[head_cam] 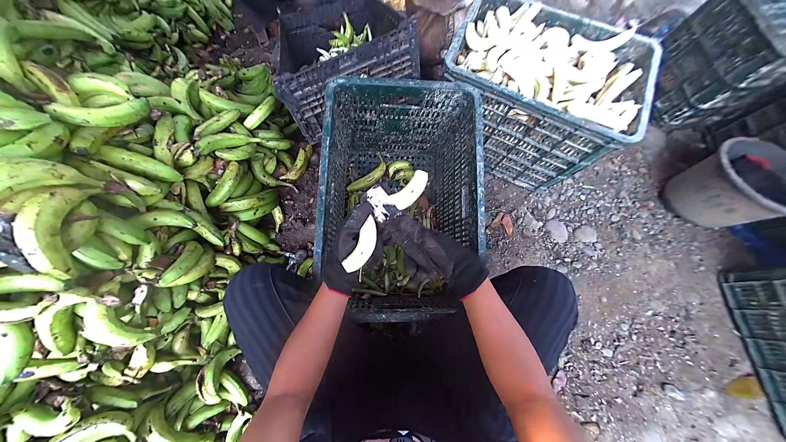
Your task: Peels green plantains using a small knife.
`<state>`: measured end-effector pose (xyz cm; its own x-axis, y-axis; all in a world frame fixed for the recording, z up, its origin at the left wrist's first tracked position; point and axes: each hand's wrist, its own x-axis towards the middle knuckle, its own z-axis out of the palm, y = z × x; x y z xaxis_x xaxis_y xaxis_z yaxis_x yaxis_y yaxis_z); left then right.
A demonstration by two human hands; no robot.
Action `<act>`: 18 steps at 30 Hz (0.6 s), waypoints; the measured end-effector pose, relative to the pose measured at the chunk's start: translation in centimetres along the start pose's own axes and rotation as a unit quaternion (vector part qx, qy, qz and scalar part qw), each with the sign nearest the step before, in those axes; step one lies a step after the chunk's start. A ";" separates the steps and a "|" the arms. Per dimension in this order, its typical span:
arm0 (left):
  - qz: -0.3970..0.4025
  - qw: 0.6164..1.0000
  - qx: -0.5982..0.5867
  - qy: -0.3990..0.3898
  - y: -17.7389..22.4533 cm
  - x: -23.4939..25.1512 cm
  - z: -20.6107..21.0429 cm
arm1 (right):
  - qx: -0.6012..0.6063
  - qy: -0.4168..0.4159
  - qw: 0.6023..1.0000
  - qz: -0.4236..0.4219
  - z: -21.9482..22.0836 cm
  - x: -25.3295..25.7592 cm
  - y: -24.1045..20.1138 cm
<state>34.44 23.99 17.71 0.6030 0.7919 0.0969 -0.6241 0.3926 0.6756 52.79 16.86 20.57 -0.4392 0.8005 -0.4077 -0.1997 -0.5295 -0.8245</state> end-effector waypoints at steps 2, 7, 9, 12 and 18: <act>0.002 0.996 -0.009 0.089 -0.5 0.3 -0.1 | -0.039 0.055 0.998 0.020 -0.4 -0.5 -0.1; 0.007 0.976 -0.088 0.198 -2.8 0.2 -2.2 | 0.008 0.164 0.980 -0.113 -1.5 -6.2 -2.2; -0.005 0.960 -0.101 0.260 -4.6 -0.7 -2.8 | 0.051 0.194 0.964 -0.172 -2.5 -8.2 -2.4; -0.042 0.926 -0.095 0.364 -7.0 -1.9 -2.0 | 0.097 0.218 0.943 -0.233 -3.9 -10.1 -1.9; -0.034 0.960 -0.058 0.271 -6.3 5.8 2.0 | 0.131 0.229 0.923 -0.281 -5.6 -11.3 -1.7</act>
